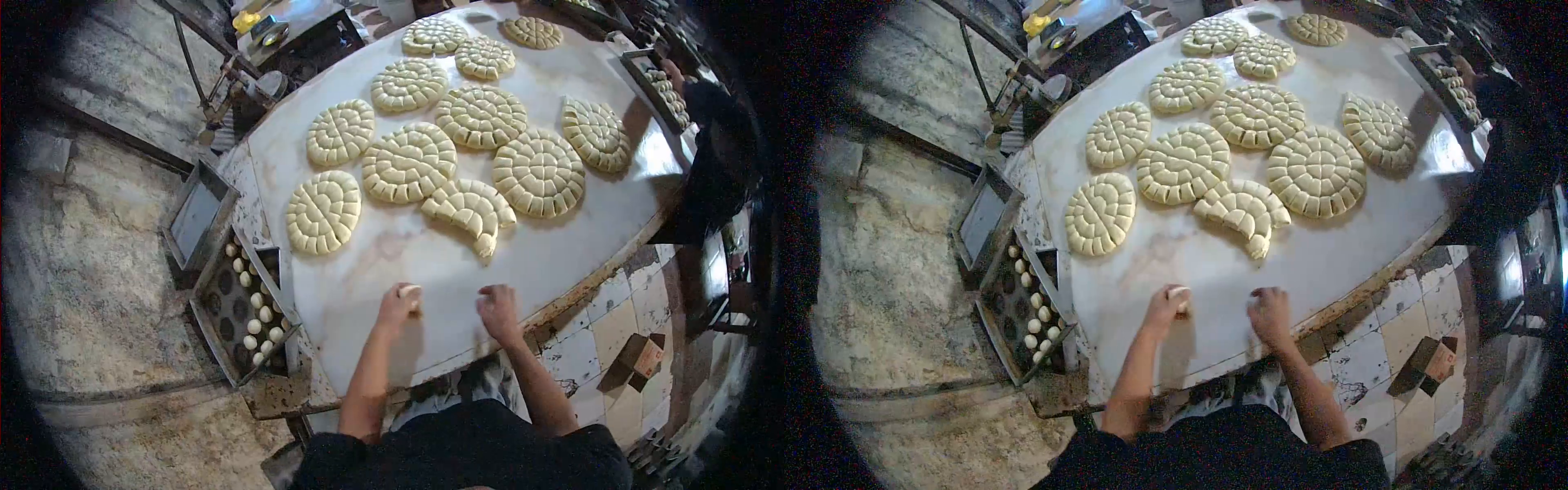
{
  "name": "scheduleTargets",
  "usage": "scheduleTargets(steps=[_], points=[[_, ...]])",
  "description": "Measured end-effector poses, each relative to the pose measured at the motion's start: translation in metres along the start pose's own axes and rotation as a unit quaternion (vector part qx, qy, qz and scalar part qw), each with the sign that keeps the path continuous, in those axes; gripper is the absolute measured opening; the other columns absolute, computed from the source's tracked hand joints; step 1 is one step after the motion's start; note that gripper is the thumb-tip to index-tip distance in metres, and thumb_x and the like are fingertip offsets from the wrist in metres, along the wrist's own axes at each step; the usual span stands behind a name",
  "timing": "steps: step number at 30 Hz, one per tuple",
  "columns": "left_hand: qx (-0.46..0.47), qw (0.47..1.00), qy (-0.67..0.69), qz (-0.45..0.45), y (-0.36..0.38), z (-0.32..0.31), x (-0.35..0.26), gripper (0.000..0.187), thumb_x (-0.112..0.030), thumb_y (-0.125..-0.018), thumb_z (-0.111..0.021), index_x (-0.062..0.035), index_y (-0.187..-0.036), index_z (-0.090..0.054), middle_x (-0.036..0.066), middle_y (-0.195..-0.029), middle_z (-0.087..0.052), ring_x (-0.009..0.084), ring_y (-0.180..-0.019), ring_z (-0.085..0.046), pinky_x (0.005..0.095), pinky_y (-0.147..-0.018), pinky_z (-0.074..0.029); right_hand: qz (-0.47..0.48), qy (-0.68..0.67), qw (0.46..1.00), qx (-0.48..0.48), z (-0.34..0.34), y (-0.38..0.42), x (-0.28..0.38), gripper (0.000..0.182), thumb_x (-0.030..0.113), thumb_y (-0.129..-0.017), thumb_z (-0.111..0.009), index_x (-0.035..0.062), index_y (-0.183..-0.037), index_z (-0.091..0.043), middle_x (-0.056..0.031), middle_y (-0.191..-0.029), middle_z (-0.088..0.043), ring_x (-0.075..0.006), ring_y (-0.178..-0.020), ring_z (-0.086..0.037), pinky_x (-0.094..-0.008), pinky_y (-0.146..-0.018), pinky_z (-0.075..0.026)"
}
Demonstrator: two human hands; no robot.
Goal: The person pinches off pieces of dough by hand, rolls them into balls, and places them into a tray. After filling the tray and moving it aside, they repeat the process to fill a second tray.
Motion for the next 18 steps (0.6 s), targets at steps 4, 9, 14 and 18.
scheduleTargets(steps=[4, 9, 14, 18], points=[[0.083, 0.958, 0.273, 0.029, 0.064, -0.021, 0.019, 0.022, -0.026, -0.104, -0.06, -0.007, -0.114, -0.057, 0.006, -0.094, -0.061, 0.0169, -0.077, -0.061, 0.0315, -0.061, -0.051, -0.098, -0.364, 0.919, 0.114, -0.044, 0.031, 0.073, 0.042, 0.034, -0.098, -0.067, 0.0063, -0.129, -0.057, -0.0117, -0.111, -0.063, -0.0269, -0.112, -0.06, -0.0435, -0.087, -0.051], [0.013, 0.986, 0.161, -0.049, 0.114, 0.03, 0.099, 0.03, -0.03, -0.106, -0.054, -0.0053, -0.124, -0.052, 0.009, -0.097, -0.059, 0.0197, -0.081, -0.061, 0.0348, -0.064, -0.052, -0.197, -0.535, 0.785, 0.24, -0.116, 0.07, 0.099, 0.051, 0.032, -0.099, -0.07, 0.0048, -0.136, -0.048, -0.0102, -0.108, -0.062, -0.0182, -0.088, -0.064, -0.0343, -0.069, -0.055], [-0.029, 0.988, -0.04, -0.143, 0.146, 0.087, 0.218, 0.046, -0.046, -0.109, -0.044, -0.0044, -0.126, -0.055, 0.012, -0.095, -0.059, 0.0257, -0.087, -0.063, 0.0434, -0.079, -0.053, -0.123, -0.378, 0.893, 0.213, -0.186, 0.15, 0.141, 0.034, 0.019, -0.096, -0.073, 0.0049, -0.118, -0.052, -0.0062, -0.099, -0.061, -0.0123, -0.08, -0.06, -0.0324, -0.063, -0.052], [0.039, 0.997, -0.037, -0.062, 0.229, 0.12, 0.191, 0.063, -0.057, -0.108, -0.038, -0.0009, -0.119, -0.065, 0.015, -0.096, -0.067, 0.028, -0.087, -0.065, 0.0445, -0.081, -0.052, -0.016, -0.287, 0.94, 0.185, -0.199, 0.18, 0.155, 0.039, 0.018, -0.093, -0.077, 0.0056, -0.119, -0.051, -0.0077, -0.096, -0.06, -0.0132, -0.078, -0.06, -0.0298, -0.06, -0.05]])
Point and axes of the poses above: each hand's wrist, its own y-axis away from the middle knuckle, its own z-axis out of the back of the hand, x = y × z, the point moved 1 cm from there along -y, towards the middle knuckle
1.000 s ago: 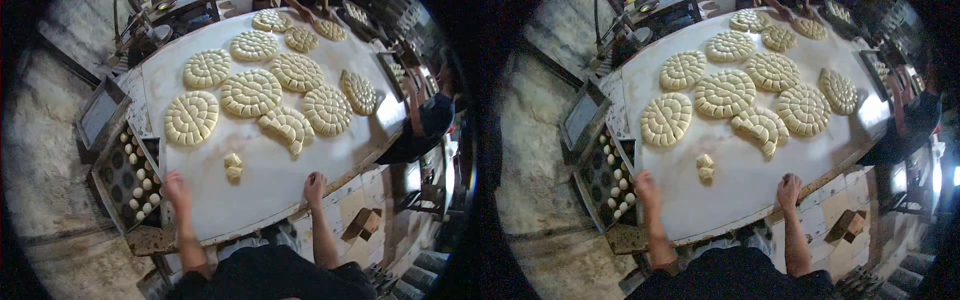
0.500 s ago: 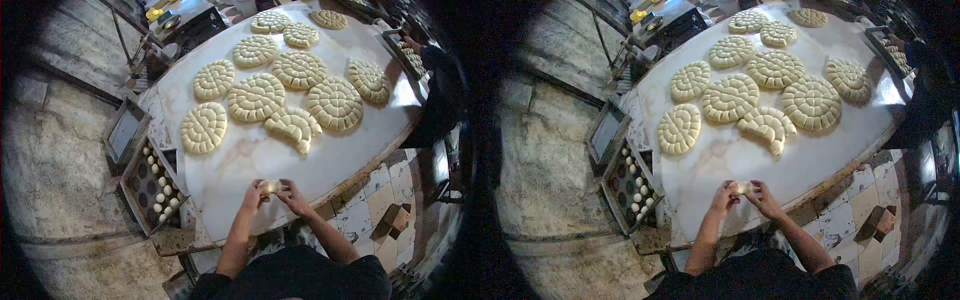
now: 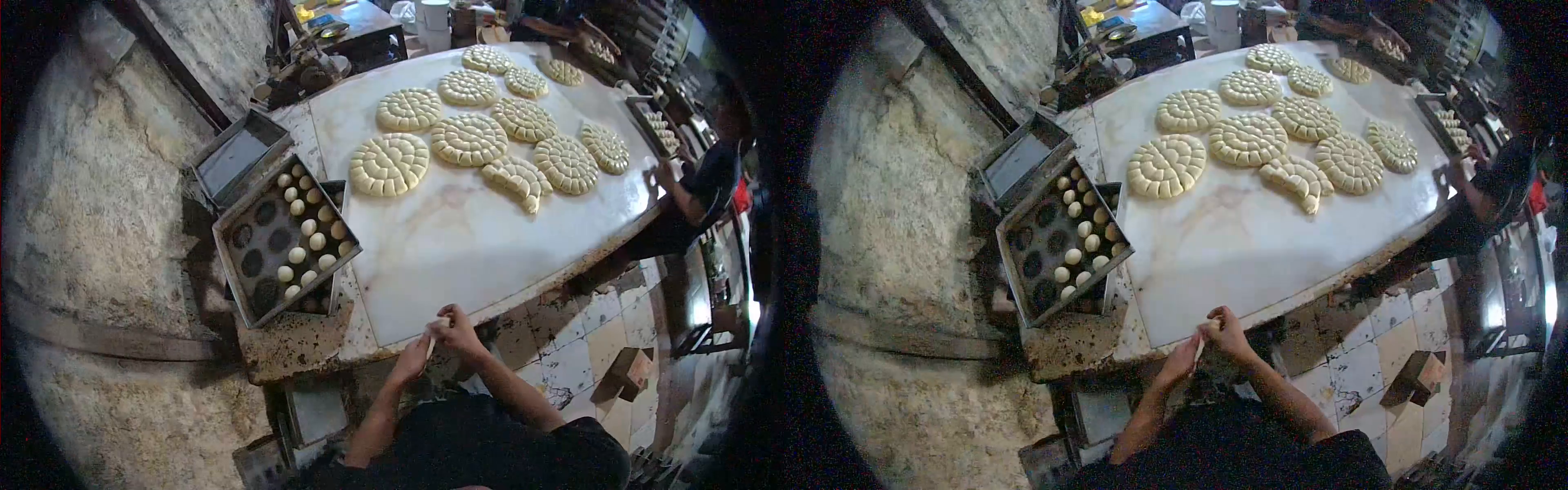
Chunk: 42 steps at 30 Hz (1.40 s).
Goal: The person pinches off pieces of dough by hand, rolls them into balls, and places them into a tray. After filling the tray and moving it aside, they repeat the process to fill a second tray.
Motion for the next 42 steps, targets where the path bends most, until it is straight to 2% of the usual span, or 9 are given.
scheduleTargets(steps=[3, 9, 12, 20, 22, 30, 36, 38, 42], points=[[0.157, 0.979, -0.027, 0.126, 0.013, 0.012, 0.007, 0.064, -0.059, -0.107, -0.041, 0.0006, -0.117, -0.064, 0.015, -0.095, -0.071, 0.0344, -0.086, -0.067, 0.0458, -0.078, -0.053, -0.118, -0.14, 0.967, -0.174, 0.025, 0.006, 0.049, 0.038, 0.016, -0.095, -0.073, 0.0045, -0.127, -0.054, -0.0094, -0.099, -0.062, -0.0132, -0.075, -0.06, -0.0314, -0.057, -0.05], [-0.204, 0.964, -0.104, -0.133, -0.054, 0.025, 0.034, 0.041, -0.04, -0.103, -0.057, 0.0009, -0.106, -0.06, 0.02, -0.09, -0.066, 0.0356, -0.078, -0.063, 0.0489, -0.073, -0.051, 0.064, 0.239, 0.889, -0.385, 0.103, -0.001, 0.043, 0.023, 0.007, -0.093, -0.065, 0.0037, -0.115, -0.06, -0.013, -0.095, -0.064, -0.0286, -0.09, -0.061, -0.0435, -0.078, -0.051], [-0.189, 0.892, -0.278, -0.302, -0.063, 0.026, 0.029, 0.029, -0.027, -0.097, -0.063, 0.0003, -0.105, -0.06, 0.02, -0.103, -0.064, 0.0401, -0.094, -0.06, 0.0517, -0.086, -0.049, 0.279, 0.454, 0.833, -0.151, 0.147, 0.01, -0.022, 0.014, 0.005, -0.089, -0.065, 0.0057, -0.102, -0.06, -0.0126, -0.093, -0.061, -0.0366, -0.091, -0.056, -0.0484, -0.087, -0.043], [-0.349, 0.831, -0.363, -0.238, -0.218, 0.006, -0.044, 0.023, -0.019, -0.086, -0.069, -0.0042, -0.102, -0.06, 0.02, -0.11, -0.058, 0.0408, -0.112, -0.051, 0.0551, -0.098, -0.04, 0.13, 0.455, 0.859, -0.198, 0.194, -0.141, 0.013, 0.041, 0.02, -0.083, -0.072, 0.0051, -0.119, -0.059, -0.0162, -0.112, -0.06, -0.0374, -0.111, -0.053, -0.049, -0.095, -0.043], [-0.319, 0.844, -0.357, -0.241, -0.227, -0.03, -0.037, 0.022, -0.02, -0.088, -0.068, -0.0044, -0.102, -0.06, 0.02, -0.108, -0.057, 0.0394, -0.107, -0.052, 0.0543, -0.096, -0.04, -0.019, 0.455, 0.888, 0.068, 0.164, -0.174, -0.026, 0.047, 0.026, -0.078, -0.075, 0.0071, -0.119, -0.06, -0.0168, -0.118, -0.06, -0.0375, -0.114, -0.053, -0.049, -0.092, -0.045], [-0.231, 0.852, -0.377, -0.279, -0.155, -0.004, 0.003, 0.01, -0.014, -0.09, -0.066, -0.0053, -0.094, -0.062, 0.015, -0.09, -0.061, 0.0362, -0.095, -0.057, 0.0556, -0.087, -0.04, 0.358, 0.369, 0.841, 0.169, 0.25, -0.1, -0.011, 0.028, 0.018, -0.086, -0.069, 0.0078, -0.11, -0.06, -0.0133, -0.117, -0.06, -0.0378, -0.111, -0.056, -0.0481, -0.092, -0.049], [-0.387, 0.868, -0.263, -0.164, -0.244, -0.057, -0.09, 0.011, -0.012, -0.089, -0.067, -0.0042, -0.095, -0.061, 0.017, -0.091, -0.061, 0.0412, -0.094, -0.056, 0.0555, -0.083, -0.042, 0.22, 0.414, 0.883, 0.037, 0.188, -0.192, 0.005, 0.03, 0.011, -0.082, -0.066, 0.007, -0.112, -0.061, -0.0152, -0.115, -0.063, -0.0397, -0.107, -0.057, -0.0468, -0.097, -0.044], [-0.364, 0.839, -0.301, -0.269, -0.229, -0.098, -0.034, 0.013, -0.012, -0.088, -0.068, -0.0041, -0.095, -0.061, 0.016, -0.093, -0.061, 0.0413, -0.093, -0.055, 0.0546, -0.081, -0.042, 0.109, 0.359, 0.893, 0.247, 0.162, -0.168, -0.039, 0.029, 0.011, -0.082, -0.065, 0.0052, -0.11, -0.063, -0.017, -0.124, -0.059, -0.0398, -0.117, -0.053, -0.0473, -0.102, -0.043], [-0.344, 0.827, -0.339, -0.286, -0.173, -0.058, 0.009, 0.015, -0.013, -0.087, -0.069, -0.004, -0.097, -0.062, 0.017, -0.095, -0.061, 0.0405, -0.095, -0.056, 0.0525, -0.084, -0.043, 0.444, 0.299, 0.822, 0.196, 0.231, -0.118, -0.021, 0.023, 0.017, -0.084, -0.067, 0.006, -0.103, -0.061, -0.015, -0.113, -0.059, -0.0343, -0.113, -0.055, -0.047, -0.098, -0.046]])
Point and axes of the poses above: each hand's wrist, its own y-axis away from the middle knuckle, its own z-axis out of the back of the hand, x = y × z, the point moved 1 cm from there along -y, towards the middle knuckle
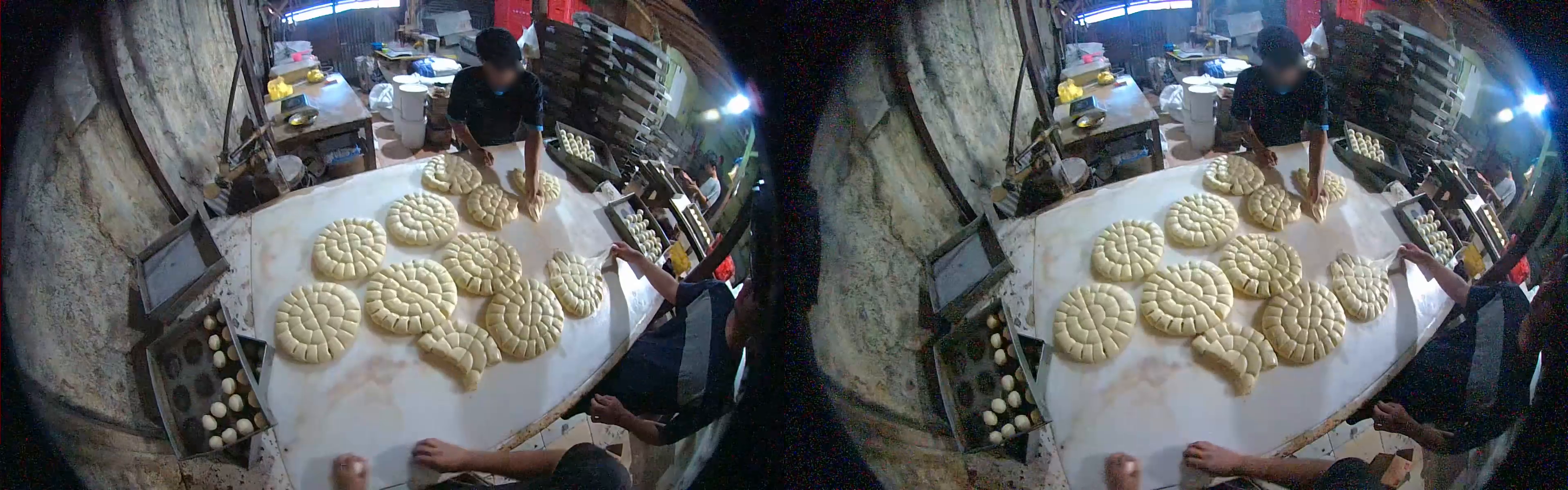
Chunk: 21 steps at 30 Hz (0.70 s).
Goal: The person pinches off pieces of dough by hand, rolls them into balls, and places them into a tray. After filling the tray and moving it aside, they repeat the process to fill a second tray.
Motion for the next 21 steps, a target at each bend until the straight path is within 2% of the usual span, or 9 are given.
scheduleTargets(steps=[3, 5, 8, 10, 13, 14, 15, 18, 21], points=[[-0.064, 0.991, -0.117, 0.016, -0.016, 0.01, 0.049, 0.011, -0.014, -0.091, -0.065, -0.005, -0.096, -0.064, 0.014, -0.094, -0.064, 0.0374, -0.094, -0.058, 0.0481, -0.087, -0.045, -0.086, 0.071, 0.993, 0.039, 0.015, -0.008, -0.055, 0.02, 0.018, -0.085, -0.067, 0.0081, -0.103, -0.062, -0.0131, -0.107, -0.06, -0.036, -0.108, -0.057, -0.0475, -0.095, -0.046], [-0.045, 0.973, -0.037, 0.225, -0.083, 0.004, 0.032, 0.026, -0.015, -0.083, -0.073, -0.0027, -0.102, -0.061, 0.02, -0.098, -0.061, 0.0432, -0.099, -0.054, 0.0571, -0.09, -0.041, -0.18, 0.111, 0.976, -0.05, 0.018, -0.07, -0.057, 0.02, 0.018, -0.086, -0.067, 0.0079, -0.103, -0.063, -0.0131, -0.106, -0.062, -0.0371, -0.106, -0.057, -0.0471, -0.093, -0.046], [-0.035, 0.953, 0.149, 0.261, -0.048, -0.086, 0.032, 0.025, -0.014, -0.085, -0.071, -0.0027, -0.105, -0.061, 0.021, -0.098, -0.061, 0.0422, -0.097, -0.055, 0.0568, -0.088, -0.041, -0.204, -0.028, 0.979, -0.014, -0.036, -0.091, -0.027, 0.028, 0.015, -0.084, -0.069, 0.0059, -0.11, -0.064, -0.0149, -0.113, -0.063, -0.0389, -0.11, -0.056, -0.0487, -0.098, -0.045], [0.045, 0.995, -0.057, 0.064, -0.034, -0.021, -0.048, 0.026, -0.014, -0.086, -0.071, -0.0021, -0.107, -0.06, 0.023, -0.098, -0.061, 0.0426, -0.098, -0.055, 0.058, -0.095, -0.041, -0.157, -0.052, 0.986, -0.005, -0.061, -0.043, 0.007, 0.032, 0.013, -0.084, -0.068, 0.0041, -0.115, -0.064, -0.0158, -0.117, -0.06, -0.0378, -0.114, -0.056, -0.0485, -0.101, -0.045], [0.066, 0.997, 0.032, 0.021, 0.027, 0.016, -0.011, 0.025, -0.02, -0.086, -0.073, -0.0114, -0.109, -0.068, 0.018, -0.113, -0.062, 0.0432, -0.108, -0.056, 0.0542, -0.095, -0.047, 0.001, -0.024, 0.995, 0.092, -0.015, 0.01, -0.001, 0.035, 0.014, -0.086, -0.066, 0.0028, -0.119, -0.063, -0.0159, -0.122, -0.058, -0.0367, -0.118, -0.055, -0.0487, -0.104, -0.044], [0.025, 0.987, 0.115, 0.114, 0.036, 0.001, 0.033, 0.023, -0.016, -0.087, -0.071, -0.0065, -0.107, -0.064, 0.02, -0.105, -0.061, 0.0433, -0.104, -0.055, 0.0568, -0.099, -0.043, 0.046, 0.027, 0.994, 0.093, 0.003, 0.013, -0.019, 0.028, 0.015, -0.088, -0.066, 0.0039, -0.113, -0.064, -0.0151, -0.118, -0.059, -0.0358, -0.116, -0.056, -0.0488, -0.1, -0.045], [-0.018, 0.959, 0.195, 0.205, 0.018, 0.002, 0.054, 0.022, -0.012, -0.088, -0.069, -0.0017, -0.106, -0.06, 0.022, -0.096, -0.06, 0.0435, -0.099, -0.055, 0.0593, -0.102, -0.039, -0.04, 0.029, 0.988, 0.145, 0.01, -0.002, -0.036, 0.021, 0.016, -0.087, -0.067, 0.0055, -0.105, -0.063, -0.0131, -0.109, -0.06, -0.0349, -0.11, -0.056, -0.0477, -0.095, -0.046], [-0.054, 0.976, 0.004, 0.213, -0.074, 0.016, 0.057, 0.013, -0.013, -0.093, -0.062, 0.0, -0.092, -0.058, 0.018, -0.091, -0.058, 0.0401, -0.093, -0.056, 0.0559, -0.092, -0.042, -0.203, 0.121, 0.969, -0.074, 0.017, -0.072, -0.049, 0.018, 0.016, -0.084, -0.07, 0.0071, -0.097, -0.063, -0.013, -0.099, -0.06, -0.0357, -0.098, -0.056, -0.0466, -0.091, -0.044], [-0.02, 0.987, 0.034, 0.155, -0.074, -0.009, 0.002, 0.018, -0.019, -0.097, -0.059, -0.0033, -0.088, -0.062, 0.017, -0.097, -0.061, 0.0384, -0.096, -0.056, 0.0544, -0.092, -0.042, -0.235, -0.01, 0.971, -0.043, -0.054, -0.091, -0.014, 0.022, 0.01, -0.083, -0.07, 0.0054, -0.104, -0.066, -0.0143, -0.107, -0.062, -0.0372, -0.106, -0.057, -0.0487, -0.095, -0.044]])
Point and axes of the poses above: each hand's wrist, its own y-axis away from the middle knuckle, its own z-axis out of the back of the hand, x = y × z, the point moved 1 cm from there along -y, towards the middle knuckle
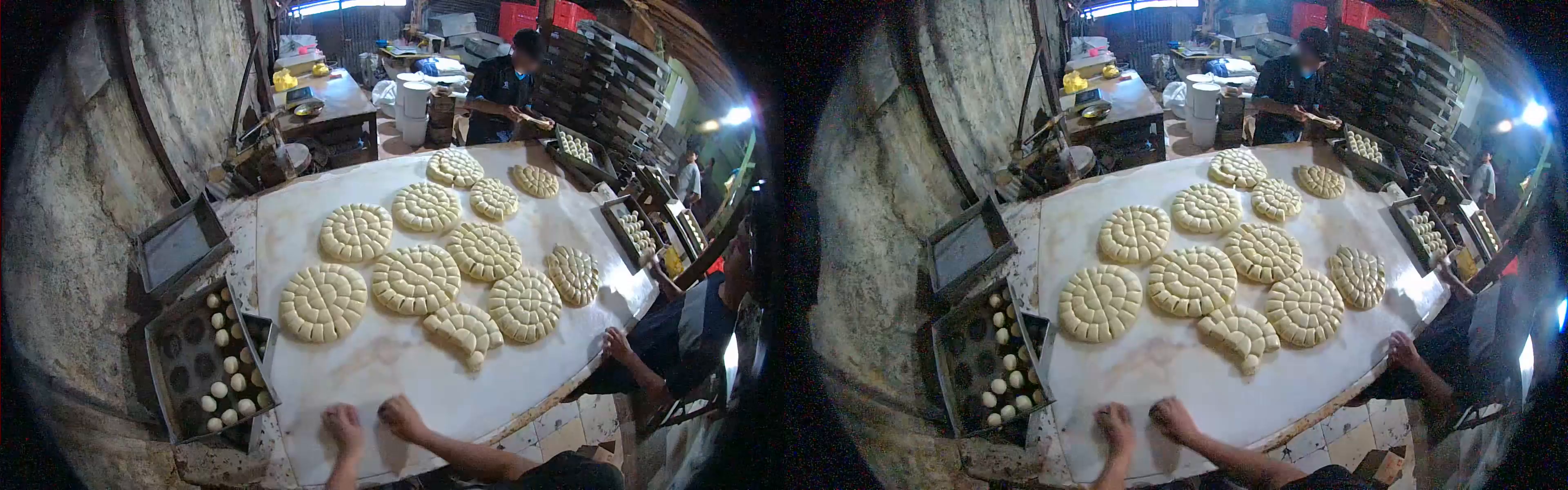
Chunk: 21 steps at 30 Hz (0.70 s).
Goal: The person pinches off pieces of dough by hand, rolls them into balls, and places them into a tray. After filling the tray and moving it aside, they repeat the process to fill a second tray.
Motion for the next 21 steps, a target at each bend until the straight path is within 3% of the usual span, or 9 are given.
scheduleTargets(steps=[3, 5, 6, 7, 8, 9, 11, 13, 21], points=[[0.079, 0.99, -0.011, -0.116, 0.066, 0.058, -0.027, 0.011, -0.016, -0.094, -0.064, -0.0047, -0.094, -0.063, 0.014, -0.101, -0.063, 0.0387, -0.098, -0.057, 0.0531, -0.092, -0.044, 0.125, 0.039, 0.991, 0.016, -0.034, 0.085, 0.011, 0.027, 0.012, -0.082, -0.071, 0.0035, -0.107, -0.066, -0.0156, -0.115, -0.064, -0.0358, -0.114, -0.059, -0.0484, -0.097, -0.045], [0.103, 0.987, 0.039, -0.118, 0.097, 0.04, 0.065, 0.011, -0.012, -0.092, -0.065, -0.0035, -0.097, -0.061, 0.016, -0.101, -0.061, 0.0403, -0.1, -0.057, 0.0538, -0.089, -0.046, 0.217, 0.049, 0.975, -0.007, -0.017, 0.125, -0.032, 0.026, 0.013, -0.081, -0.071, 0.002, -0.104, -0.066, -0.0157, -0.113, -0.064, -0.0345, -0.118, -0.059, -0.048, -0.098, -0.047], [0.071, 0.988, -0.003, -0.134, 0.079, 0.034, 0.104, 0.011, -0.012, -0.091, -0.066, -0.0032, -0.096, -0.061, 0.016, -0.101, -0.061, 0.0405, -0.099, -0.057, 0.054, -0.089, -0.045, 0.022, 0.128, 0.974, 0.185, 0.007, 0.101, -0.027, 0.024, 0.012, -0.081, -0.071, 0.0017, -0.101, -0.066, -0.0157, -0.109, -0.063, -0.0356, -0.114, -0.059, -0.0489, -0.096, -0.047], [0.038, 0.987, -0.043, -0.151, 0.068, 0.035, 0.13, 0.011, -0.011, -0.09, -0.067, -0.0028, -0.095, -0.061, 0.016, -0.101, -0.061, 0.0408, -0.099, -0.057, 0.0543, -0.089, -0.045, -0.177, 0.192, 0.896, 0.36, 0.043, 0.069, -0.014, 0.021, 0.012, -0.08, -0.07, 0.0013, -0.098, -0.065, -0.0158, -0.106, -0.063, -0.0366, -0.109, -0.059, -0.0497, -0.093, -0.047], [0.022, 0.99, -0.044, -0.13, 0.044, 0.04, 0.118, 0.011, -0.011, -0.09, -0.066, -0.0031, -0.095, -0.061, 0.017, -0.1, -0.061, 0.0412, -0.099, -0.057, 0.0544, -0.089, -0.045, -0.105, 0.217, 0.965, 0.102, 0.038, 0.062, -0.022, 0.018, 0.01, -0.08, -0.069, 0.0012, -0.096, -0.065, -0.0156, -0.103, -0.062, -0.0373, -0.105, -0.058, -0.0503, -0.092, -0.047], [0.009, 0.993, -0.044, -0.106, 0.008, 0.05, 0.083, 0.01, -0.011, -0.09, -0.066, -0.0033, -0.094, -0.061, 0.017, -0.1, -0.061, 0.0416, -0.099, -0.057, 0.0544, -0.088, -0.045, -0.027, 0.23, 0.959, -0.161, 0.032, 0.063, -0.027, 0.015, 0.008, -0.08, -0.068, 0.0011, -0.093, -0.064, -0.0153, -0.1, -0.061, -0.0379, -0.101, -0.057, -0.0508, -0.09, -0.047], [-0.06, 0.99, 0.013, -0.127, -0.003, 0.04, 0.039, 0.01, -0.013, -0.092, -0.063, -0.0038, -0.095, -0.063, 0.016, -0.097, -0.061, 0.0398, -0.101, -0.056, 0.0532, -0.088, -0.045, -0.141, 0.092, 0.938, -0.303, 0.012, 0.019, 0.032, 0.012, 0.004, -0.079, -0.066, 0.0021, -0.09, -0.062, -0.0167, -0.097, -0.059, -0.04, -0.097, -0.053, -0.0518, -0.086, -0.046], [0.07, 0.99, -0.021, -0.117, 0.044, 0.023, 0.043, 0.006, -0.01, -0.092, -0.062, -0.0049, -0.095, -0.063, 0.014, -0.096, -0.061, 0.037, -0.102, -0.055, 0.0505, -0.088, -0.045, -0.116, 0.091, 0.956, -0.252, -0.044, 0.037, 0.059, 0.015, 0.002, -0.079, -0.068, 0.0028, -0.094, -0.062, -0.0185, -0.102, -0.059, -0.0416, -0.105, -0.052, -0.0509, -0.09, -0.046], [0.081, 0.95, 0.02, -0.301, 0.118, 0.117, 0.092, 0.015, -0.008, -0.093, -0.064, -0.0026, -0.107, -0.063, 0.013, -0.113, -0.06, 0.0362, -0.111, -0.051, 0.047, -0.097, -0.044, -0.051, 0.174, 0.971, -0.154, -0.034, 0.119, 0.083, 0.027, 0.001, -0.084, -0.067, 0.0037, -0.11, -0.064, -0.0186, -0.118, -0.056, -0.0409, -0.115, -0.049, -0.0531, -0.1, -0.043]])
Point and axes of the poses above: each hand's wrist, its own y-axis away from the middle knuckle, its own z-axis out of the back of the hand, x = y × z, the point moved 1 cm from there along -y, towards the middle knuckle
